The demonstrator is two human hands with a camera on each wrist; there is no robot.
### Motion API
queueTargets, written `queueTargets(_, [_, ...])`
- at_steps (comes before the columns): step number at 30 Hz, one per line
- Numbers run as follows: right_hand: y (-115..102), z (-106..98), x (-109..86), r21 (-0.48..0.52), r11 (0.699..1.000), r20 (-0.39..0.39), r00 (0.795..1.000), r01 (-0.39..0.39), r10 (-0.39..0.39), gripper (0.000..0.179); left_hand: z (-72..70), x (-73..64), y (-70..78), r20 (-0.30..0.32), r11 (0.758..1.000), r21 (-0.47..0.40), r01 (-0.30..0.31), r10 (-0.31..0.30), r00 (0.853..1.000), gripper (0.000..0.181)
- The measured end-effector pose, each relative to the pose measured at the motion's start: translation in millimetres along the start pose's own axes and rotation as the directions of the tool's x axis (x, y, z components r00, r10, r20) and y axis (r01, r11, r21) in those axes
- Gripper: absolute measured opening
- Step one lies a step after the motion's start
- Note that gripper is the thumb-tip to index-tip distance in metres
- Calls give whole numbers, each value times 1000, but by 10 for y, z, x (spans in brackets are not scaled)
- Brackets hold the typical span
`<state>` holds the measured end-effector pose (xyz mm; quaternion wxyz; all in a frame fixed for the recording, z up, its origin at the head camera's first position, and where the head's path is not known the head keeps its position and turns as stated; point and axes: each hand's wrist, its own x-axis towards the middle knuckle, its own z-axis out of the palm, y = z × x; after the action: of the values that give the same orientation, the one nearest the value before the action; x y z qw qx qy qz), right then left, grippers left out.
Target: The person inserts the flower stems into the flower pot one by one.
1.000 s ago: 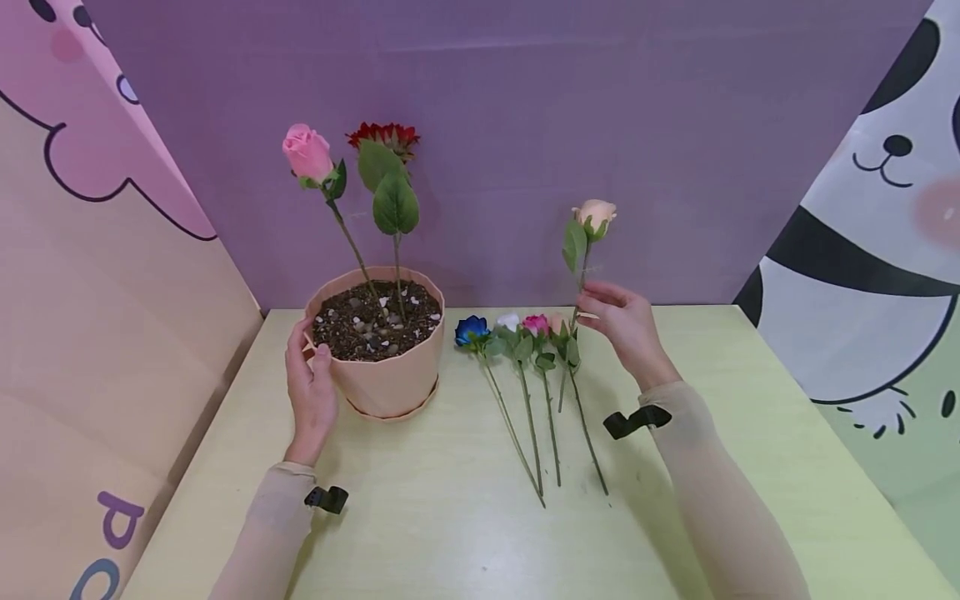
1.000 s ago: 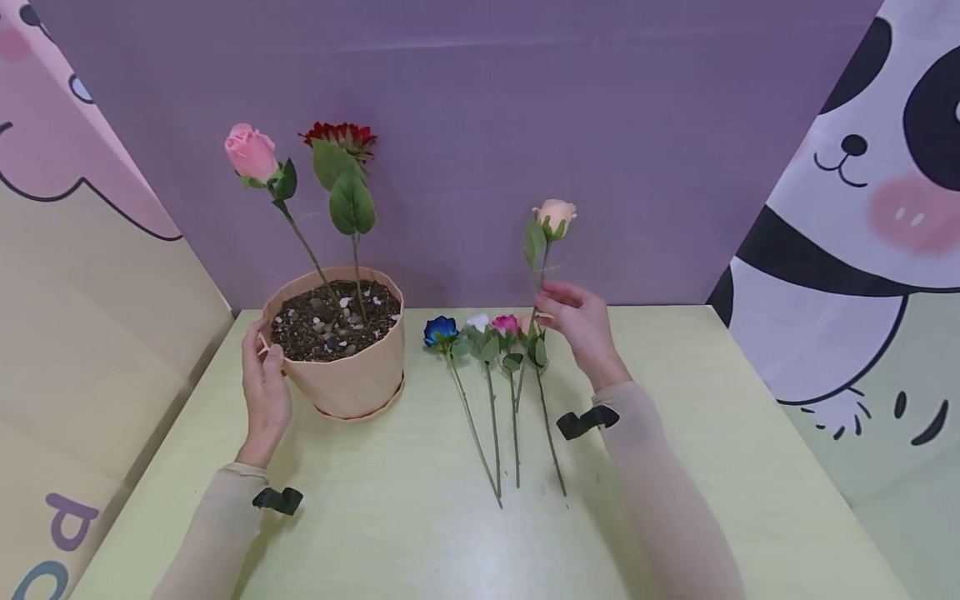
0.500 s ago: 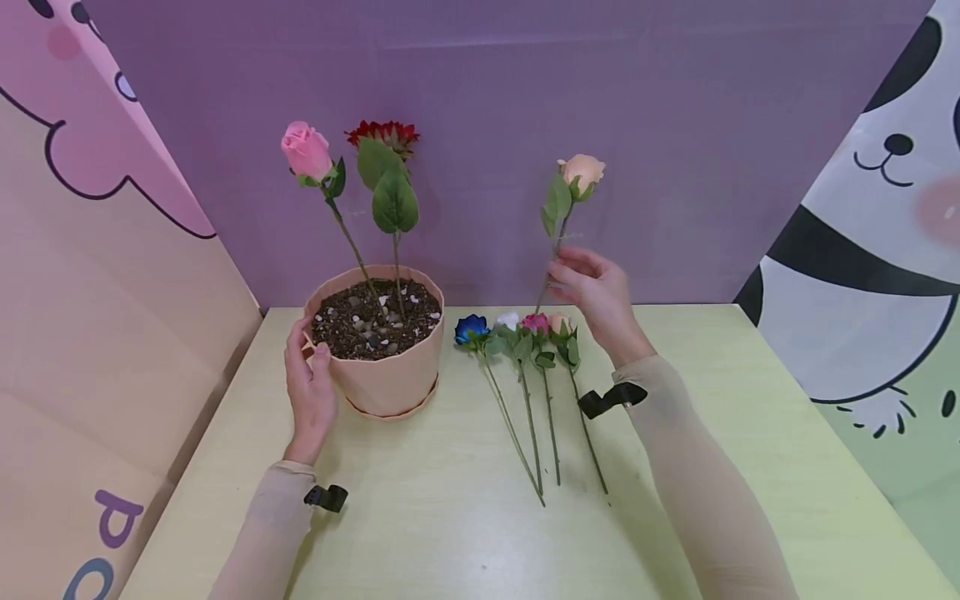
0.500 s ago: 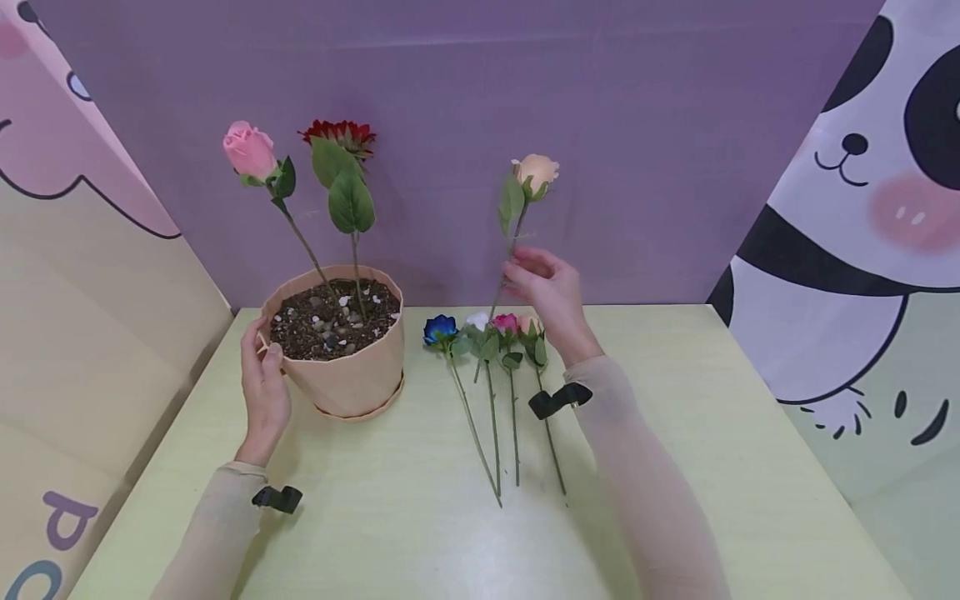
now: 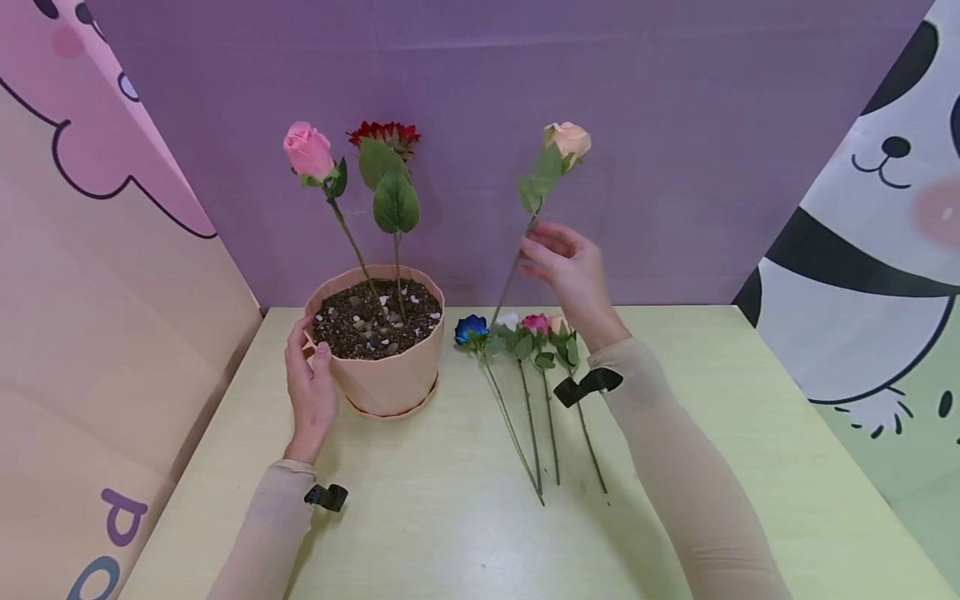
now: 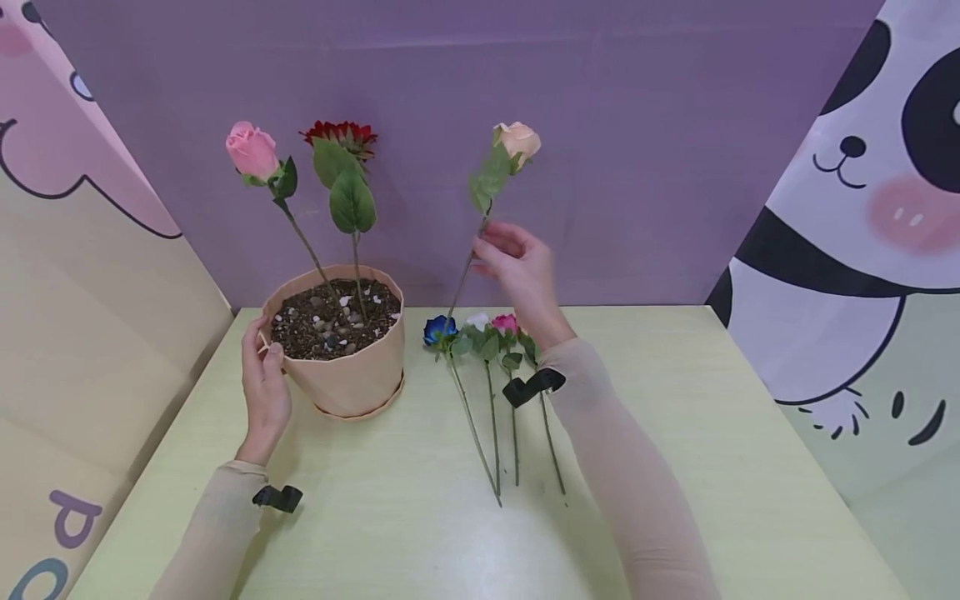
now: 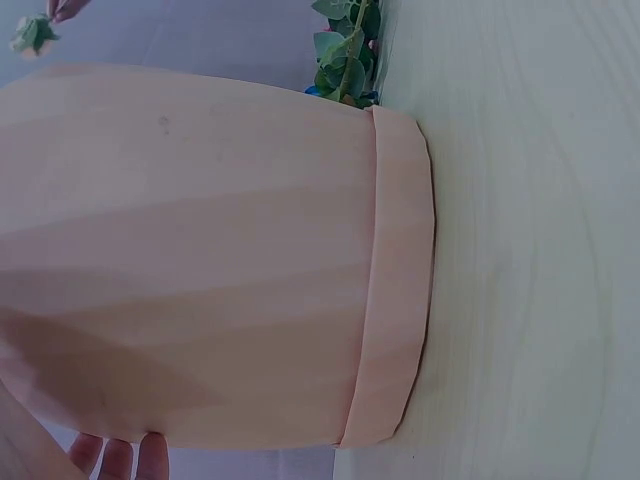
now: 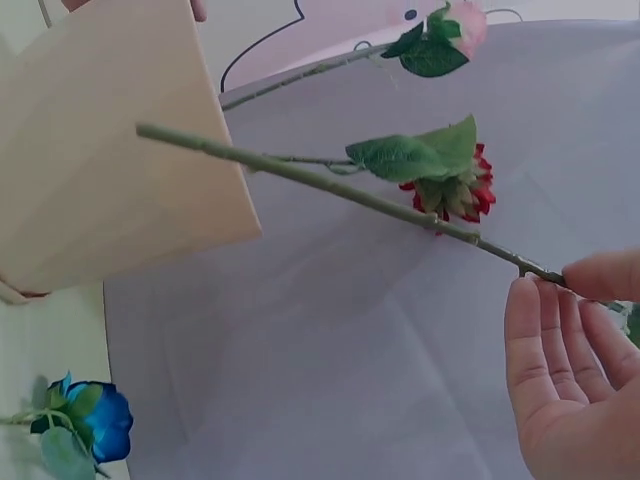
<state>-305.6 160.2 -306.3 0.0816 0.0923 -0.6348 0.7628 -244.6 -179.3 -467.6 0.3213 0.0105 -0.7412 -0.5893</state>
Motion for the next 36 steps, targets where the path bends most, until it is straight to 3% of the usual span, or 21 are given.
queueTargets(16, [-51,437,25,74,988,-32,990,136,-134,37,-12,2,-2,1,1000,9,0,0,1000,53])
queueTargets(21, [-44,596,37,65,979,-22,981,191,-190,29,-15,4,-4,3,1000,15,4,-4,1000,54])
queueTargets(27, [19,767,42,6,966,24,966,257,-257,20,-17,5,-4,6,1000,11,6,-6,1000,54])
queueTargets(36, [197,956,44,-117,939,59,946,324,-319,21,-5,5,1,5,1000,0,20,-20,1000,54])
